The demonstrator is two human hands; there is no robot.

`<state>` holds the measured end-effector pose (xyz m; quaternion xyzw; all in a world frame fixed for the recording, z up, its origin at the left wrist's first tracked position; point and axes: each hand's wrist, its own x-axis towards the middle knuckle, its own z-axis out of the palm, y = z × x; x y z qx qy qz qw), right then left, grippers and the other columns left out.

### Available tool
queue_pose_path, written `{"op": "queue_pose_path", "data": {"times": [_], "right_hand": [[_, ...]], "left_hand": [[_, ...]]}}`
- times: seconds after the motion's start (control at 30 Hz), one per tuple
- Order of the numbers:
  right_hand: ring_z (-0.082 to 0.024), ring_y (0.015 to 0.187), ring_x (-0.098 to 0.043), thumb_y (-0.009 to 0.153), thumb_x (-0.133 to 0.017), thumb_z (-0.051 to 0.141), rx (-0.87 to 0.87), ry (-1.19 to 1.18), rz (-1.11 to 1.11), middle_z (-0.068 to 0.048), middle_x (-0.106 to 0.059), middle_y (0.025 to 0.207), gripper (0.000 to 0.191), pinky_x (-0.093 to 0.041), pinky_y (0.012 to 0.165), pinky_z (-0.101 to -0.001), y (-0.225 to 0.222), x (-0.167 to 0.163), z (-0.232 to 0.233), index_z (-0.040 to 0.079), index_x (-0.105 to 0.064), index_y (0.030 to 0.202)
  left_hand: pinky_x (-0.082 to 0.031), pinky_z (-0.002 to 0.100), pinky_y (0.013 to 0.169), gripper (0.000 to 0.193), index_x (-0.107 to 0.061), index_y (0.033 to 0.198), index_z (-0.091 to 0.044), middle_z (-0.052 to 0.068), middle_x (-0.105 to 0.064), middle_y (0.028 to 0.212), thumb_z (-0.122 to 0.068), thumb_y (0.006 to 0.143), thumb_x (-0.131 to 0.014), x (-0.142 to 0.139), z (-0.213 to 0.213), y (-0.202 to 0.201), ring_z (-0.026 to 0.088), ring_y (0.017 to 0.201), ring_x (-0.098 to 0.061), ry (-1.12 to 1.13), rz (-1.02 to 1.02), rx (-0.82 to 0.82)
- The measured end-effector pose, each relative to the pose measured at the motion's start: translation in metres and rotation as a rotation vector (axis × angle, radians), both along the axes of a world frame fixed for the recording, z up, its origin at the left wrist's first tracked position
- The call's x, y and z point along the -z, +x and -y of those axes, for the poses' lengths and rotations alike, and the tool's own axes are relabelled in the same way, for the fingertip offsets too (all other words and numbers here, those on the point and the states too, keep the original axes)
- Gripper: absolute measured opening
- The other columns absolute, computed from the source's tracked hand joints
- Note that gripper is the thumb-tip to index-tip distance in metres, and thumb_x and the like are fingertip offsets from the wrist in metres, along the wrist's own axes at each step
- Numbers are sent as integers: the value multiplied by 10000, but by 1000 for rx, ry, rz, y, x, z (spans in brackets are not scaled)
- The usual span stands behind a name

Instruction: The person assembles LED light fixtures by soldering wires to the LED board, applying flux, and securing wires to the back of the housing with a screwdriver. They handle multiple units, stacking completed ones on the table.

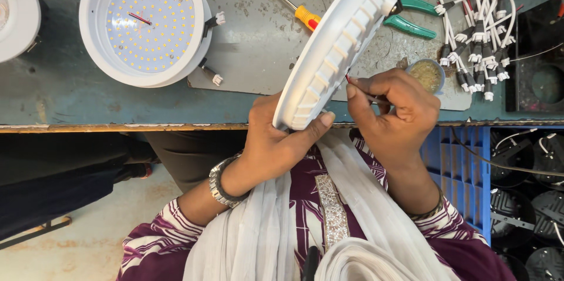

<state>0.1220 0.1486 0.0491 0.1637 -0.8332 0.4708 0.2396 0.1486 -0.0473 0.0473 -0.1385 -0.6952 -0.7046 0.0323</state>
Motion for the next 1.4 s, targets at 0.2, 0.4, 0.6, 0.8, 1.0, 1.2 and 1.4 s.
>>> {"op": "queue_pose_path", "data": {"times": [0.2, 0.4, 0.6, 0.8, 1.0, 1.2, 1.4], "right_hand": [[-71, 612, -529, 944, -821, -35, -6, 8, -12, -68, -684, 835, 107, -359, 544, -213, -1, -2, -4, -23, -717, 923], [-73, 612, -536, 949, -830, -33, -2, 29, -35, -72, -696, 807, 150, -359, 542, -214, -3, -3, 0, -18, -693, 889], [-64, 606, -532, 945, -821, -40, -22, 2, -36, -78, -691, 820, 141, -350, 529, -209, -7, -5, 5, -26, -689, 897], [-48, 579, -496, 957, -811, -39, -14, -18, -19, -58, -661, 810, 100, -324, 525, -200, -10, 0, 4, -36, -712, 937], [-87, 667, -507, 903, -777, -54, -5, -184, 123, -103, -668, 878, 99, -350, 588, -219, -13, 33, -12, -34, -688, 941], [-163, 981, -506, 944, -629, 109, -210, -834, 378, -145, -576, 1183, 278, -395, 836, -308, -6, 72, -17, 20, -549, 1195], [-194, 1102, -462, 970, -527, 218, -283, -1087, 600, -143, -507, 1293, 369, -372, 926, -348, 2, 102, -34, 50, -468, 1294]], "left_hand": [[-558, 249, 788, 264, -691, 1208, 18, 44, -756, 973, -89, 980, -771, 1, -2, -3, 62, 883, -666, 20, -57, 13], [-545, 246, 725, 195, -704, 1122, 20, 33, -740, 900, -72, 964, -772, 3, 0, -3, 57, 812, -654, 29, -27, 2], [-532, 247, 674, 126, -710, 1034, 11, 21, -724, 834, -61, 953, -776, 3, 1, -4, 53, 755, -648, 23, -19, -18], [-523, 249, 659, 96, -712, 1009, 7, 31, -723, 821, -53, 964, -771, 2, 0, -5, 61, 733, -647, 17, -51, -25], [-588, 293, 834, 294, -678, 1200, -11, 117, -741, 1037, -36, 915, -743, -8, 2, -12, 201, 951, -729, -182, -227, -32], [-340, 666, 1220, 549, -603, 1410, -213, 63, -544, 1529, -252, 887, -767, -24, 7, -19, 351, 1461, -504, -635, -774, 79], [-298, 764, 1206, 431, -603, 1437, -298, -12, -526, 1568, -277, 1007, -603, -20, 4, -18, 369, 1458, -521, -785, -870, 90]]}}
